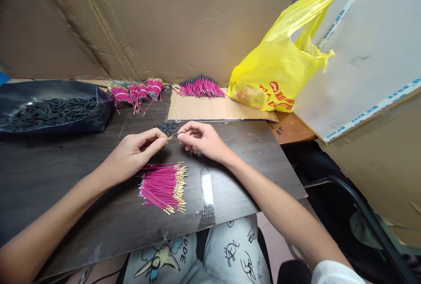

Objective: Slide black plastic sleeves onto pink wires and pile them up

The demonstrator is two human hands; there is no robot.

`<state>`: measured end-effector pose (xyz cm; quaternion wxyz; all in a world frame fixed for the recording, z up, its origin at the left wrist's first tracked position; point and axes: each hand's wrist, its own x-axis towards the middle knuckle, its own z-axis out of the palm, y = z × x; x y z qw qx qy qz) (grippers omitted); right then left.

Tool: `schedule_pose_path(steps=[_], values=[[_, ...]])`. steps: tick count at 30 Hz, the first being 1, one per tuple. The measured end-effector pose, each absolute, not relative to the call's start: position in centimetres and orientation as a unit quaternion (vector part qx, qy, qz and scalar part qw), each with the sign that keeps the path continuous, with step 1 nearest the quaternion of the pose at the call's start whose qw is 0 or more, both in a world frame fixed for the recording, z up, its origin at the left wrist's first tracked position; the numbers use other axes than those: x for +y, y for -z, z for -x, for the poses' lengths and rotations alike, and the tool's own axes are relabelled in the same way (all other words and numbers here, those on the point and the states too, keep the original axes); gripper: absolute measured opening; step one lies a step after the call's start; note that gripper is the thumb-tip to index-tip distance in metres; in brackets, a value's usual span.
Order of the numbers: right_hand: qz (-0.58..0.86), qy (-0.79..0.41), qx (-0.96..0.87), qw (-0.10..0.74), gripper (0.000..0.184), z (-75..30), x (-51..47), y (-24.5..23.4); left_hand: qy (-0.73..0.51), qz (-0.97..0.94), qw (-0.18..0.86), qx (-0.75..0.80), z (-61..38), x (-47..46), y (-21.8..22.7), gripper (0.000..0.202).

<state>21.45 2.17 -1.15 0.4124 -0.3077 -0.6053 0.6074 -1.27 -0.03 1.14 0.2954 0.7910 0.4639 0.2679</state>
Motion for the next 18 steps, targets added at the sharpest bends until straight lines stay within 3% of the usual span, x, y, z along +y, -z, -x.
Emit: schedule_pose_path(steps=[18], values=[[0.303,-0.592,-0.636,0.390,0.030,-21.81,2.31,1.36,-0.262,-0.792,0.307,0.458,1.29,0.23,-1.14,0.034]])
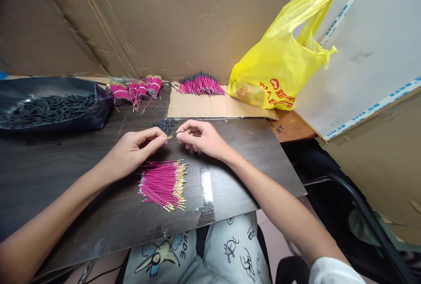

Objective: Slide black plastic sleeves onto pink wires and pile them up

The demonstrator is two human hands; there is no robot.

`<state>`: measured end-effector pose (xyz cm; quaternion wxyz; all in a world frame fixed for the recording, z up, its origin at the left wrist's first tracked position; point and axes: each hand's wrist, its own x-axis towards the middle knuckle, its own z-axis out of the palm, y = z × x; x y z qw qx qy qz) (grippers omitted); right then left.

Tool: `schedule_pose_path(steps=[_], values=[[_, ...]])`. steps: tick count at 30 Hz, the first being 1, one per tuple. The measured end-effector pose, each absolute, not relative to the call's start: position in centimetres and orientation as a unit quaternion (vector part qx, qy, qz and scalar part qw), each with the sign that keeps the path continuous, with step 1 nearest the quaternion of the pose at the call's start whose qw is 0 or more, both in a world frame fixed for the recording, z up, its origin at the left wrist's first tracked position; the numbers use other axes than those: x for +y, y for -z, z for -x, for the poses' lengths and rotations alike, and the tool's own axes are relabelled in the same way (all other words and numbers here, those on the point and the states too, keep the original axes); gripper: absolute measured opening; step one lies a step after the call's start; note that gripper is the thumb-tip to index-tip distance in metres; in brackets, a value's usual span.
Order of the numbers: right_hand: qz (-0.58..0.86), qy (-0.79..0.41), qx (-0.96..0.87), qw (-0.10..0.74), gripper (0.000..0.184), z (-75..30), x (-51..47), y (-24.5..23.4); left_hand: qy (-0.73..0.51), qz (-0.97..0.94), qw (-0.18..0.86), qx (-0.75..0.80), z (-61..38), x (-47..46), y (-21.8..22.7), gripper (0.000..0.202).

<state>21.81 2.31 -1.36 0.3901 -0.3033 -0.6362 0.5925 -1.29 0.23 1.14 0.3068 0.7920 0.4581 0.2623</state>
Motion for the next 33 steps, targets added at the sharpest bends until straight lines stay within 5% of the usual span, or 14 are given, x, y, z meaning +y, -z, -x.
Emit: schedule_pose_path(steps=[33], values=[[0.305,-0.522,-0.691,0.397,0.033,-21.62,2.02,2.23,-0.263,-0.782,0.329,0.459,0.90,0.28,-0.96,0.034]])
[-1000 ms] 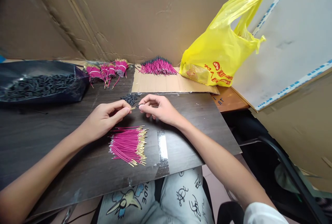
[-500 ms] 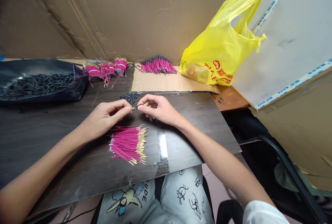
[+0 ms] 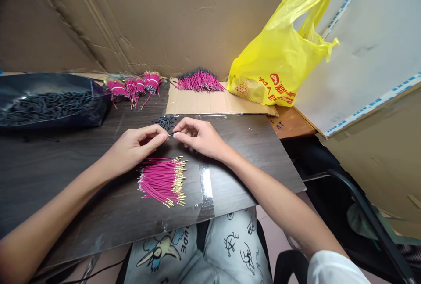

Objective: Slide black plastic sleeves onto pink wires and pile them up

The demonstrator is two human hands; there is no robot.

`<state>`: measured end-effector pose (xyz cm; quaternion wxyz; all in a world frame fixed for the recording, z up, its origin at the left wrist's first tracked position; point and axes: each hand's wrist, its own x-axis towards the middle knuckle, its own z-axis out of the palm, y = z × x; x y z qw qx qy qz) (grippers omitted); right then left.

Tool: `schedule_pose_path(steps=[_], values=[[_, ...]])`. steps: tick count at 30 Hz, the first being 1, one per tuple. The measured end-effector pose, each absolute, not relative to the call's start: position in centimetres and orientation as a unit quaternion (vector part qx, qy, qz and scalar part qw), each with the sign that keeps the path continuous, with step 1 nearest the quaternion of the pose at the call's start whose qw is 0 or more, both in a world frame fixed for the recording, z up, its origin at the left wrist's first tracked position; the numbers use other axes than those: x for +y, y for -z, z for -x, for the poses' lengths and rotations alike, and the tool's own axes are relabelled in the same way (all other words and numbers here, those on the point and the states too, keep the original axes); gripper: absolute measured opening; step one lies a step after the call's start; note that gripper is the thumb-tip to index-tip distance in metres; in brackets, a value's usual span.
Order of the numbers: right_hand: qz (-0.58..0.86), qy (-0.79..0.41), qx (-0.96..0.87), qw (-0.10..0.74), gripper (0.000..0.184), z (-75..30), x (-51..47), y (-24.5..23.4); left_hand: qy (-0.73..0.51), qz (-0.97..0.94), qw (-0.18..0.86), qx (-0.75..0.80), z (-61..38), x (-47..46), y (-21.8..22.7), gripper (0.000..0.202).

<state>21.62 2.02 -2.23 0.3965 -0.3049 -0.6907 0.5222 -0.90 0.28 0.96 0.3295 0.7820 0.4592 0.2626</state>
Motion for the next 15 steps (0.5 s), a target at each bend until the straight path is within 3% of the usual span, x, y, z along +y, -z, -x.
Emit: schedule_pose_path(steps=[4,15], values=[[0.325,-0.507,-0.681,0.416,0.034,-21.32,1.84,2.28,-0.269,-0.779,0.329,0.461,0.79,0.30,-0.73,0.035],[0.263,-0.653,-0.589,0.397,0.040,-21.53,2.52,2.35,-0.294,-0.743,0.377,0.469,0.92,0.78,-0.13,0.033]])
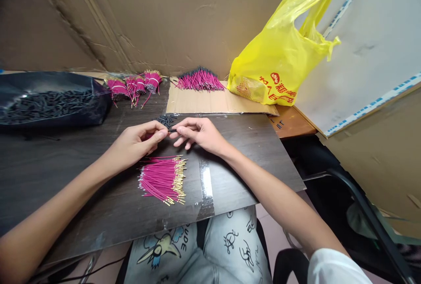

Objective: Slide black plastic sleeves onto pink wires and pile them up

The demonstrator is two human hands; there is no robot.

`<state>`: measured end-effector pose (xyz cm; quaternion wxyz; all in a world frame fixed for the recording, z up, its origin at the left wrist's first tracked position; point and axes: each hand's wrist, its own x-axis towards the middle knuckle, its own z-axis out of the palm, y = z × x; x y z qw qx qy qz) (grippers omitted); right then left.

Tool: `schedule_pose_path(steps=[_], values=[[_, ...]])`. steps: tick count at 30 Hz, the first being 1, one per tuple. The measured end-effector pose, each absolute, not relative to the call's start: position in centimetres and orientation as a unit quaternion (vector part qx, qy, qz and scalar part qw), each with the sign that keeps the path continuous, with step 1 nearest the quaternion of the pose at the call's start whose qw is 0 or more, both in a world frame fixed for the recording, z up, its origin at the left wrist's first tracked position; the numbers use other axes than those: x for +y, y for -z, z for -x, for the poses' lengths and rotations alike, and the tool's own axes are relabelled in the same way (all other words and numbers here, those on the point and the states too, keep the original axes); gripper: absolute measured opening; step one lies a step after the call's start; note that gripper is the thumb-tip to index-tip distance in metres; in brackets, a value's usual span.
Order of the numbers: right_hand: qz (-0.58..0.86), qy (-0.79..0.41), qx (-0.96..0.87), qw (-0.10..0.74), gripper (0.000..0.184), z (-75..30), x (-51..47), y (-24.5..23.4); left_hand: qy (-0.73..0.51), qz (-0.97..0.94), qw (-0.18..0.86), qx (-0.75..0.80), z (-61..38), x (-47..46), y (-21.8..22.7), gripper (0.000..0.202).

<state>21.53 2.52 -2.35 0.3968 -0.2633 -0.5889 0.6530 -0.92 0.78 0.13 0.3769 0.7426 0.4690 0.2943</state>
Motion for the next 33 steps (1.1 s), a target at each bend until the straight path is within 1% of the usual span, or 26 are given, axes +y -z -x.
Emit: schedule_pose_path(steps=[6,9,13,17,25,29,33], values=[[0.268,-0.688,-0.564,0.369,0.039,-21.60,2.43,2.33,-0.291,-0.702,0.474,0.445,0.91,0.67,-0.36,0.031],[0.255,-0.699,-0.561,0.362,0.036,-21.66,2.39,2.42,-0.288,-0.693,0.502,0.430,0.82,0.60,-0.40,0.031],[0.237,-0.710,-0.551,0.368,0.032,-21.72,2.43,2.54,-0.285,-0.691,0.519,0.416,0.74,0.47,-0.42,0.030],[0.225,-0.735,-0.536,0.349,0.033,-21.76,2.52,2.57,-0.287,-0.688,0.526,0.409,0.66,0.36,-0.65,0.029],[0.247,-0.736,-0.540,0.326,0.030,-21.88,2.46,2.38,-0.263,-0.685,0.531,0.424,0.61,0.71,-0.16,0.032],[0.254,-0.724,-0.546,0.337,0.027,-21.81,2.43,2.26,-0.264,-0.668,0.542,0.436,0.66,0.88,0.19,0.031],[0.259,-0.717,-0.546,0.348,0.028,-21.82,2.47,2.32,-0.282,-0.653,0.578,0.398,0.72,0.68,-0.10,0.030]])
